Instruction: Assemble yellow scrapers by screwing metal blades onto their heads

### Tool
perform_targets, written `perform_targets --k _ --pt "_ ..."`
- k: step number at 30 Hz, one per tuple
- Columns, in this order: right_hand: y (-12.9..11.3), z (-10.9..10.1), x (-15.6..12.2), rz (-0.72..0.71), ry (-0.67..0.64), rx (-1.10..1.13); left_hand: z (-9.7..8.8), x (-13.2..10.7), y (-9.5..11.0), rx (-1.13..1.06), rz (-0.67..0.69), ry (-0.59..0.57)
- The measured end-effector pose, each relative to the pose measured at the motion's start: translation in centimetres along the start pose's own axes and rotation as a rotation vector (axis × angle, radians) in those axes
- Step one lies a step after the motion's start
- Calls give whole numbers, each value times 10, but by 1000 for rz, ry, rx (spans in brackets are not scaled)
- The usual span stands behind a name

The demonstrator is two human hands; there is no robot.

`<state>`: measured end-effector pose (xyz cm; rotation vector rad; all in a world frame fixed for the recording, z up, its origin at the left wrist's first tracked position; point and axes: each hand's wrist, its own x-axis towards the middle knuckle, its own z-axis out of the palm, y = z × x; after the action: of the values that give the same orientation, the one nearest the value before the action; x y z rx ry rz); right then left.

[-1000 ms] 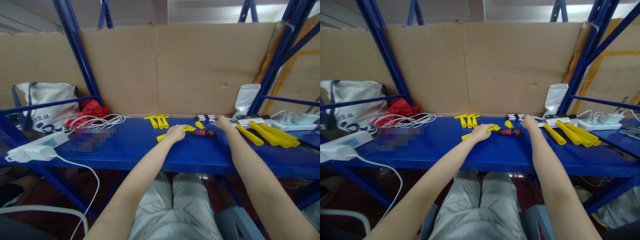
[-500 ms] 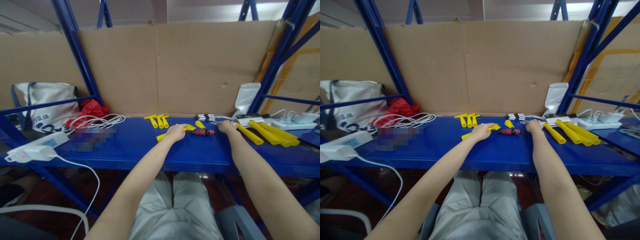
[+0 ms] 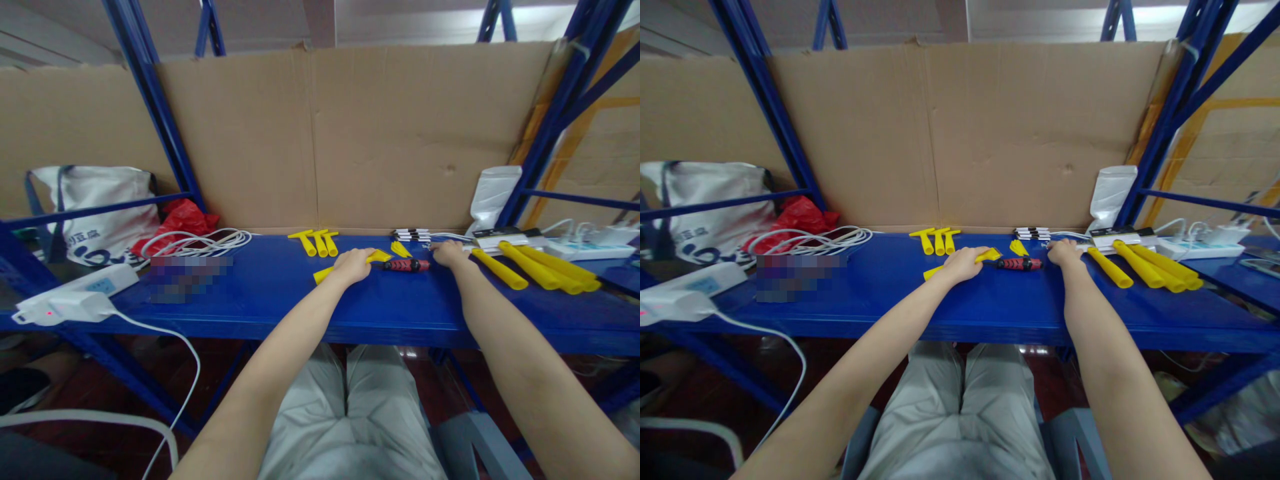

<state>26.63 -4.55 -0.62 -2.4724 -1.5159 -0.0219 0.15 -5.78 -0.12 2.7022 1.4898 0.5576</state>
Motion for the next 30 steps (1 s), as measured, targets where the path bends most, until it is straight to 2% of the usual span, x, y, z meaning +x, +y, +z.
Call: perform_targets --k 8,13,16,21,23,26,30 --pt "-10 -4 -6 -128 77 -124 1 1 0 -14 -5 -3" --pt "-17 -2 -5 -175 71 -203 0 2 -1 -30 -1 3" --pt "-17 2 -2 -192 60 -231 -3 7 -6 -117 4 44" --pt "-16 1 0 -183 60 -146 -14 18 -15 -441 19 140" --pt "-18 -3 0 -177 88 -59 -20 19 -16 -600 -34 147" --pt "-24 -8 0 -236 178 91 -30 16 -15 -910 -195 77" --pt "-41 -11 -4 -400 295 311 -32 12 -12 -1339 -283 -27"
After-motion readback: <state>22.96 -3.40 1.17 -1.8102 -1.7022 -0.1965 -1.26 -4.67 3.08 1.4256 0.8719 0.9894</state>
